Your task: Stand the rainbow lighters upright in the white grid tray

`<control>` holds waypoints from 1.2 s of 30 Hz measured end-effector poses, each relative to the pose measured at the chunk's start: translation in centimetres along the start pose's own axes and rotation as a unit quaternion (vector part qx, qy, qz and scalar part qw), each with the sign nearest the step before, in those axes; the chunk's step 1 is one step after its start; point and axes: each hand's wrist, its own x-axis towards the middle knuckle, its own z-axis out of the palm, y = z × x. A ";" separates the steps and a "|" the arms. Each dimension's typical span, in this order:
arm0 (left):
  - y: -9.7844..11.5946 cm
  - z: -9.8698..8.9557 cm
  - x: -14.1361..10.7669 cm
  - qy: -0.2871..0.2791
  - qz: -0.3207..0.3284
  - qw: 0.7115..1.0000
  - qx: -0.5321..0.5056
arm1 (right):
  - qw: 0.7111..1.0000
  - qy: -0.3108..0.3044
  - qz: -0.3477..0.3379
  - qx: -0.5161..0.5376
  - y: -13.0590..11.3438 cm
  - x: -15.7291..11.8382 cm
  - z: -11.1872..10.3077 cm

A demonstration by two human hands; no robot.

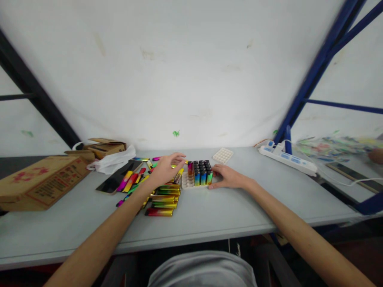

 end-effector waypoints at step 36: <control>0.0 -1.3 0.2 0.116 -0.033 0.992 -0.024 | 1.000 -0.006 0.006 -0.009 -0.4 -0.1 -0.4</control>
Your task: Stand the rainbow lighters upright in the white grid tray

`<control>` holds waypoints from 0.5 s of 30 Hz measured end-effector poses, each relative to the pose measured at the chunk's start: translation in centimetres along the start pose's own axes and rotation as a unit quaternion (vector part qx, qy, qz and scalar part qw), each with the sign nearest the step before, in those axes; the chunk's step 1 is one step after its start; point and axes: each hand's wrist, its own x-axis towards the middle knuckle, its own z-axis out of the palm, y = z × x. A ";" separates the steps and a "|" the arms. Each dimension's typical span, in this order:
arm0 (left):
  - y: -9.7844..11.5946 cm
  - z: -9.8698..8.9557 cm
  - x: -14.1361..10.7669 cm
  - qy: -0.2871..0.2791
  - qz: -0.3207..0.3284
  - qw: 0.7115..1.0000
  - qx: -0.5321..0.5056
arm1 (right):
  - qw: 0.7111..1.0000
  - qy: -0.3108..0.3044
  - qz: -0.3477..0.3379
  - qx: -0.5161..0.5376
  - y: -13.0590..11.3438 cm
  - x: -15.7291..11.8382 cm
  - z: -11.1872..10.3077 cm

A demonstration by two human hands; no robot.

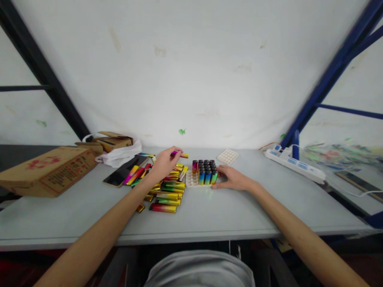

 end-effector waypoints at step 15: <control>1.7 2.1 -1.2 -0.081 -0.119 0.944 -0.296 | 1.000 0.004 -0.009 -0.001 0.7 0.0 0.3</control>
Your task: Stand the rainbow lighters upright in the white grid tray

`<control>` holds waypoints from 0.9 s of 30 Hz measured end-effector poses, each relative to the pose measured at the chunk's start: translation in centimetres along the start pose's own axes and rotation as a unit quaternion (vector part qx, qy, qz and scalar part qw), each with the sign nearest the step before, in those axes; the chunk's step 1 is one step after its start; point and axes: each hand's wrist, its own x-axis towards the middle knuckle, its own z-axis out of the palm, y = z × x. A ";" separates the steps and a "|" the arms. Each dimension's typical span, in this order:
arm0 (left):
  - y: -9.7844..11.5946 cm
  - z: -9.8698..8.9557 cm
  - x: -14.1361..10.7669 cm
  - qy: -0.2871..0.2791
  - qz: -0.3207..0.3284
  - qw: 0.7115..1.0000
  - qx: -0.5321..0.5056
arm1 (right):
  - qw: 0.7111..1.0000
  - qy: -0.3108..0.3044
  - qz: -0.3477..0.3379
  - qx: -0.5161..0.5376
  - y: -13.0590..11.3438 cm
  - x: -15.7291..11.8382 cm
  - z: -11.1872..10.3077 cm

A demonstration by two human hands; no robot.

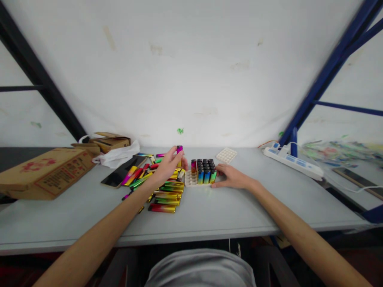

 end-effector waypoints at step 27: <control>-0.7 -0.3 0.2 -0.078 -0.137 0.983 -0.090 | 1.000 0.003 0.000 0.009 0.0 0.0 0.1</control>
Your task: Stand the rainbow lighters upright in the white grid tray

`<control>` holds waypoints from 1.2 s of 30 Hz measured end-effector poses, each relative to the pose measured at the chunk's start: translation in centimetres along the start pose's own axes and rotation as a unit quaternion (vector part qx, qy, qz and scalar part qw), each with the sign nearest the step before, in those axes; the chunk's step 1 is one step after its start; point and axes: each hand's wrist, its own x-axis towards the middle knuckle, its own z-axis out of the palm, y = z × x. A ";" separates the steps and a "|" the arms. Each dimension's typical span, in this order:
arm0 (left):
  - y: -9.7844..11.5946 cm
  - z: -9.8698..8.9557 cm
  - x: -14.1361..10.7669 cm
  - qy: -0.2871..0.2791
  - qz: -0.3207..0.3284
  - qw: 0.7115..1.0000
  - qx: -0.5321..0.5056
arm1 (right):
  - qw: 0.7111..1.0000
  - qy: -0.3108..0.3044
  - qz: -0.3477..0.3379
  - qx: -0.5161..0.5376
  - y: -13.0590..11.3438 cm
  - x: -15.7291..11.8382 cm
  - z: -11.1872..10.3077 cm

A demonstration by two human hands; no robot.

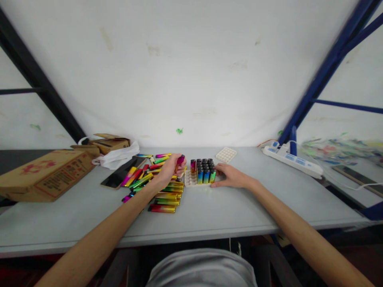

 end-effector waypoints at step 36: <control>-0.5 0.1 -0.6 0.007 0.272 0.845 0.460 | 1.000 0.001 -0.002 0.003 -0.1 0.1 0.0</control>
